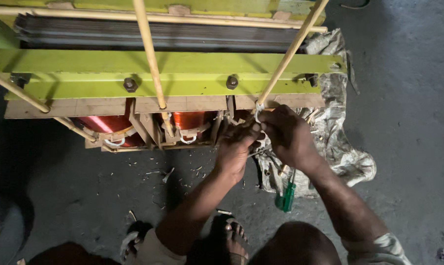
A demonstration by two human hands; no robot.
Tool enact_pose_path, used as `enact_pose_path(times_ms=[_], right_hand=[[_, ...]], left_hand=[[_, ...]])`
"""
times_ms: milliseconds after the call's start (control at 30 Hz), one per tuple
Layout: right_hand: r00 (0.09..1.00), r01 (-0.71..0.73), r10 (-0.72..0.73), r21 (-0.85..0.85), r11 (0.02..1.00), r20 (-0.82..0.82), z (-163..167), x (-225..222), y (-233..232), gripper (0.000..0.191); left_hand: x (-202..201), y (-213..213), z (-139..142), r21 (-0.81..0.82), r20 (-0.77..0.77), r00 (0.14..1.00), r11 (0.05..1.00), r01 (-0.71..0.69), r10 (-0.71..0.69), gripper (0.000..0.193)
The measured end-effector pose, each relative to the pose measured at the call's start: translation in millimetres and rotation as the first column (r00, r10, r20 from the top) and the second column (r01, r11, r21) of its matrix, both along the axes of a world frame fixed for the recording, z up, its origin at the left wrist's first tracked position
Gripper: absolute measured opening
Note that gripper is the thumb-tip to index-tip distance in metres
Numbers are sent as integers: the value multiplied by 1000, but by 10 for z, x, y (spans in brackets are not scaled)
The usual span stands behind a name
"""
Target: The person ties white tape straps around the wooden rods of a transformer coil assembly on a winding machine, tightening the knots by hand and using pliers to secure them. They pull each strap taut, work on several rods in turn, and trim or adjust the strap ends as they go.
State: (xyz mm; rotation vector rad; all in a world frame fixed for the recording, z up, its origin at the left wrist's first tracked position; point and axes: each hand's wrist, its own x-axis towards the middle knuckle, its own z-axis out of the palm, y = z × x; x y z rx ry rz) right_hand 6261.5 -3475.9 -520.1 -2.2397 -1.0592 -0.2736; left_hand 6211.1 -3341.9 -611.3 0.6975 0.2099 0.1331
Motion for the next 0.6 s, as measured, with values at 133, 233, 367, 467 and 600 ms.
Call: enact_pose_path(times_ms=[133,233,367,467,600], right_hand=[[956,-52,78,99,994,-281,61,106,-52,20],[999,-40,40,5,999,37,128,211,-97,17],[984,9,10,-102,995,179,264,524,-76,15],[959,5,46,-179,984,278,318,677,-63,10],[930,-314,334,-144,938,150,391,756,-139,14]], left_hand=[[107,-40,-115,-3,53,998,1000,-28,28,22],[94,-48,-169,173,121,969,957,-234,215,11],[3,-93,-150,176,152,915,901,-397,374,9],[49,-164,-70,153,272,858,861,-486,436,9],[209,-194,10,301,772,505,478,-825,386,11]])
